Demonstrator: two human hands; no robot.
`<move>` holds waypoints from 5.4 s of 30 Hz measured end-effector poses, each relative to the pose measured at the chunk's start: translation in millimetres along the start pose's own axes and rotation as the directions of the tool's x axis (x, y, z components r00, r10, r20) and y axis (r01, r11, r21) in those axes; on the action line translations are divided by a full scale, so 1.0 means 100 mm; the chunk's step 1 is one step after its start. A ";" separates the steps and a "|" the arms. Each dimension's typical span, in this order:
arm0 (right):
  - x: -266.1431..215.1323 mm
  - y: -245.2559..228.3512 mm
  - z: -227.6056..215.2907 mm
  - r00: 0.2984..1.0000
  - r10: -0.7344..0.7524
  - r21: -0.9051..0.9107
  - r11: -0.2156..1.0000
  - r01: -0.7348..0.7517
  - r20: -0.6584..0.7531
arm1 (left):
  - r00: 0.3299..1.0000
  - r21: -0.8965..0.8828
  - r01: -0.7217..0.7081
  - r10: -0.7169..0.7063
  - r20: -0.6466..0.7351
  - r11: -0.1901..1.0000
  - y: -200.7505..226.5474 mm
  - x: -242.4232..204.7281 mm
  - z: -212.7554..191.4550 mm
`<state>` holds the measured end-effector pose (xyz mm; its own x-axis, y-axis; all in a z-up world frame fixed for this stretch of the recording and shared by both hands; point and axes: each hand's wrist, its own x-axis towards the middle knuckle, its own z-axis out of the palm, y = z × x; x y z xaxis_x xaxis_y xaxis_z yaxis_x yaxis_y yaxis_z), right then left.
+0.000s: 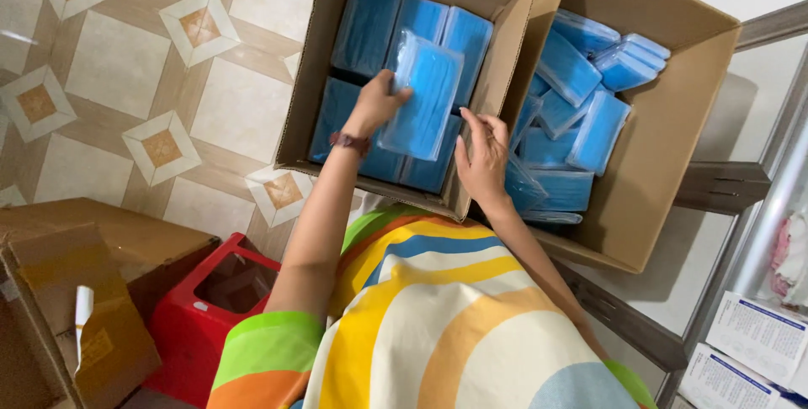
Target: The person kneels on the tiled floor and transfers plastic-wrapped face mask packs one at a time from a cardboard box holding a loose pile into an adjacent box, stacking them in neat rows. They press the stacks flat and align the packs as the box fills.
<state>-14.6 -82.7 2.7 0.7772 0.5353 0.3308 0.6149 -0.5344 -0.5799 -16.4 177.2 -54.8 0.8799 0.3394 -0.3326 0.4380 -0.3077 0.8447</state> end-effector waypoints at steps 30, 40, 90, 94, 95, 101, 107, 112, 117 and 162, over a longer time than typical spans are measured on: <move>-0.02 0.00 -0.07 0.997 0.034 0.173 0.985 -0.021 -0.074 | 0.899 0.855 0.075 -0.407 0.164 0.512 -1.11 0.27 1.45; -0.28 1.41 -0.28 0.874 0.479 0.760 0.597 -0.256 -0.081 | 0.996 0.489 -0.090 0.086 0.031 0.867 0.27 -0.05 0.80; -0.18 0.32 -0.74 0.844 0.484 0.759 0.454 -0.466 0.230 | 0.907 -0.626 -0.149 0.357 0.222 0.766 0.80 -0.84 0.47; -0.06 0.19 -0.69 0.847 0.465 0.734 0.476 -0.485 0.258 | 0.912 -0.678 -0.139 0.360 0.196 0.722 0.68 -0.75 0.30; -0.01 0.12 -0.66 0.835 0.478 0.626 0.572 -0.531 0.272 | 0.931 -0.604 -0.166 0.325 0.164 0.780 0.66 -0.71 0.19; -0.12 0.10 -0.30 0.979 0.164 0.119 0.977 -0.178 0.119 | 0.998 -0.241 -0.060 0.059 -0.010 0.969 0.55 -0.48 -0.50; -0.16 -0.12 -0.28 0.999 -0.032 -0.009 0.999 0.032 0.040 | 0.984 0.445 0.102 -0.156 0.086 0.889 -0.14 0.10 -0.41; -0.23 -0.11 -0.24 0.998 -0.043 -0.023 0.999 0.044 0.048 | 0.980 0.638 0.037 -0.151 0.126 0.769 -1.29 0.75 -0.01; -0.28 -0.14 -0.24 0.999 -0.041 -0.020 0.999 0.042 0.032 | 0.855 0.713 0.221 -0.485 0.187 0.665 -1.94 0.81 0.29; -0.91 3.17 1.55 0.817 0.572 0.183 0.798 -0.574 0.066 | 0.899 0.288 -0.435 0.398 0.180 0.853 0.96 -1.09 1.07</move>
<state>89.0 -199.5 -327.2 0.9783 0.1748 -0.1109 0.0202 -0.6137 -0.7893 -50.2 15.6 17.4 0.9990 0.0229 -0.0379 0.0435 -0.6663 0.7444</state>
